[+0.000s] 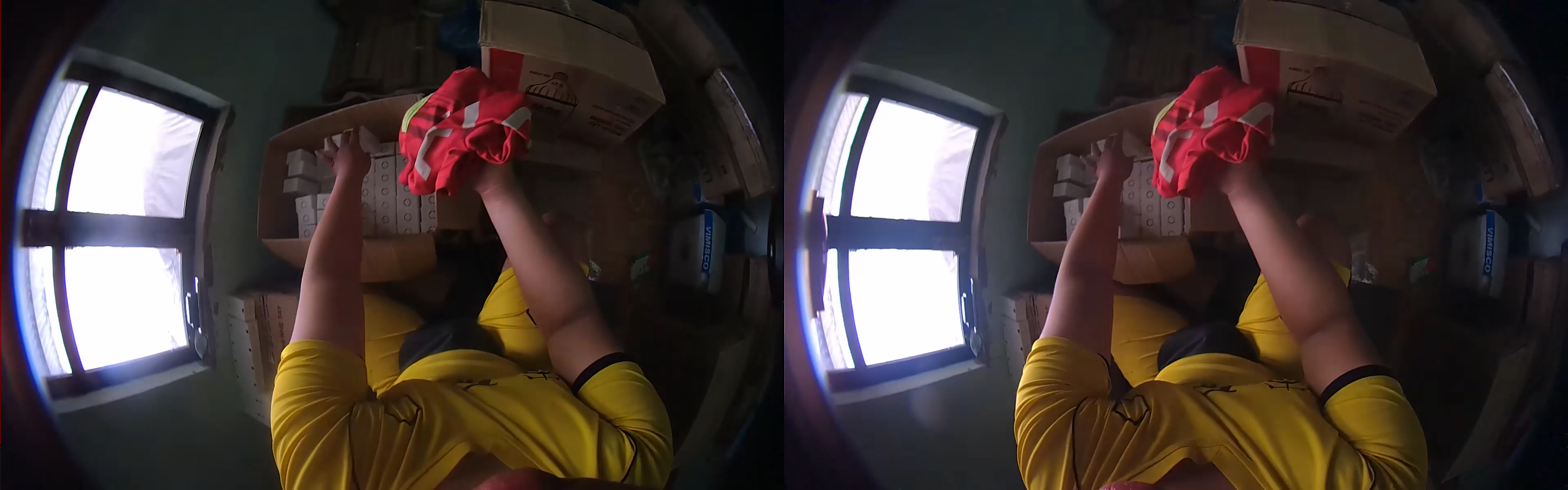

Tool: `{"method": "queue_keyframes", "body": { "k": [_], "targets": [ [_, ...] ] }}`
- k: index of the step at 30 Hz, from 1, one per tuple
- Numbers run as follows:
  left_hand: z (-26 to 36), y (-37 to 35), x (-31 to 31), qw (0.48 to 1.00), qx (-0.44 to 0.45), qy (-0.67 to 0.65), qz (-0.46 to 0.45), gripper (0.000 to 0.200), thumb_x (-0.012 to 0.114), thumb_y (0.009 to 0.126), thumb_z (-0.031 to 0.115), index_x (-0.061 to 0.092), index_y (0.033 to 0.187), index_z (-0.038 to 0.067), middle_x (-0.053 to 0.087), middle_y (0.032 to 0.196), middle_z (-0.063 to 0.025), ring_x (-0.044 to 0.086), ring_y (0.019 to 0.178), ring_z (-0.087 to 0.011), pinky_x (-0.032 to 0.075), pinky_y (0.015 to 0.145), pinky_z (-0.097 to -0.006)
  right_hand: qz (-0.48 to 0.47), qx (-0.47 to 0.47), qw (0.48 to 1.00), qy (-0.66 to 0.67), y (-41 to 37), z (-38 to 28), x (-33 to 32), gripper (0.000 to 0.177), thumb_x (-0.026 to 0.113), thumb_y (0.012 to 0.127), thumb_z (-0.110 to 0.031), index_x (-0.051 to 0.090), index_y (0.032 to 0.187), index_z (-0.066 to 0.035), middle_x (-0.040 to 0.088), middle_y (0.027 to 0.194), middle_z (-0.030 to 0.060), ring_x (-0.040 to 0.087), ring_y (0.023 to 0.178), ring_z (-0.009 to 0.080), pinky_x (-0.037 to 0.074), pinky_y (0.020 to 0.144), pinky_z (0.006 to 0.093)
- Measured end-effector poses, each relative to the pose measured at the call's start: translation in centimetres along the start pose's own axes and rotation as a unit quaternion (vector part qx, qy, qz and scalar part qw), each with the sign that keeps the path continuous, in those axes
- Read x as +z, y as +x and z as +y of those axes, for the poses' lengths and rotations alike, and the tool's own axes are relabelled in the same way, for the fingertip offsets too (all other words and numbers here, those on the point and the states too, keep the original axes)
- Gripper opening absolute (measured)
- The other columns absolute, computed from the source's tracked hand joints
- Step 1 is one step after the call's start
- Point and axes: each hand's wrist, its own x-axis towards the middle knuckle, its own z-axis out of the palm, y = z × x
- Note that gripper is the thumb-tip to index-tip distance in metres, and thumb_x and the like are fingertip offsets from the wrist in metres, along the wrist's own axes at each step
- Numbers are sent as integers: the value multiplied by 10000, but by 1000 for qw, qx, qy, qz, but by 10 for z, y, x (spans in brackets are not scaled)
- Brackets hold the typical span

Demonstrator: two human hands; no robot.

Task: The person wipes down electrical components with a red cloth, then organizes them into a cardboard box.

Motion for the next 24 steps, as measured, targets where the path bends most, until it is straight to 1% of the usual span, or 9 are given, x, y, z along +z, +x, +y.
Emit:
{"method": "queue_keyframes", "body": {
  "k": [1,4,7,11,15,18,20,22,24],
  "targets": [
    [2,0,1,1000,-2,22,16,754,661,868,244,304,1530,282,328,1568,-6,224,1473,-341,75,1147,-691,15,-35,987,-159,-2,2,-2,411,464,1028,-368,447,1340,-101,534,1294,71,544,1169,220,464,1015,401],
    [10,3,9,998,-24,57,8,666,668,869,243,397,1477,263,329,1546,-19,272,1444,-291,82,1146,-684,77,-8,996,-46,-3,9,-1,369,481,1027,-341,477,1301,-94,559,1239,69,582,1101,204,511,951,381],
    [8,-5,10,995,54,60,53,581,679,868,268,475,1408,205,417,1473,-81,421,1353,-324,265,1128,-617,107,9,994,21,1,8,4,378,486,1019,-386,499,1251,-88,570,1203,80,593,1081,219,517,931,389],
    [-10,2,15,984,94,-138,55,403,676,870,351,651,1134,48,671,1112,-213,651,993,-415,532,860,-443,135,42,987,78,2,-2,27,432,511,995,-437,508,1231,-74,585,1177,93,603,1064,233,523,916,402],
    [-16,-13,-19,964,62,-259,24,446,672,889,356,590,1129,-11,666,1103,-231,665,975,-384,536,827,-438,101,66,981,154,1,0,20,466,529,981,-457,509,1235,-67,597,1163,104,612,1057,249,529,914,412],
    [2,-64,-58,608,-7,-791,-67,471,613,941,410,568,1178,5,694,1054,-170,674,940,-373,533,849,-428,229,92,958,146,0,0,39,480,567,963,-464,518,1238,-74,611,1141,88,630,1029,246,541,904,417],
    [1,-88,-68,668,50,-743,4,474,518,995,425,539,1232,15,671,1104,-161,658,997,-353,521,899,-436,321,87,939,91,-1,19,41,478,576,962,-463,521,1242,-81,616,1133,76,636,1017,237,547,896,416],
    [13,-130,-97,370,1,-925,-86,499,360,1062,438,487,1332,38,582,1268,-179,592,1148,-335,486,993,-444,239,90,965,-61,-12,33,63,522,517,987,-504,491,1304,-90,595,1210,66,614,1081,218,527,933,391],
    [32,-160,-111,328,51,-939,-93,544,365,1056,434,422,1418,31,508,1396,-176,546,1239,-314,455,1044,-465,124,46,956,-260,-15,48,80,632,503,989,-524,363,1409,-73,499,1328,92,519,1207,231,448,1019,386]
  ]
}}
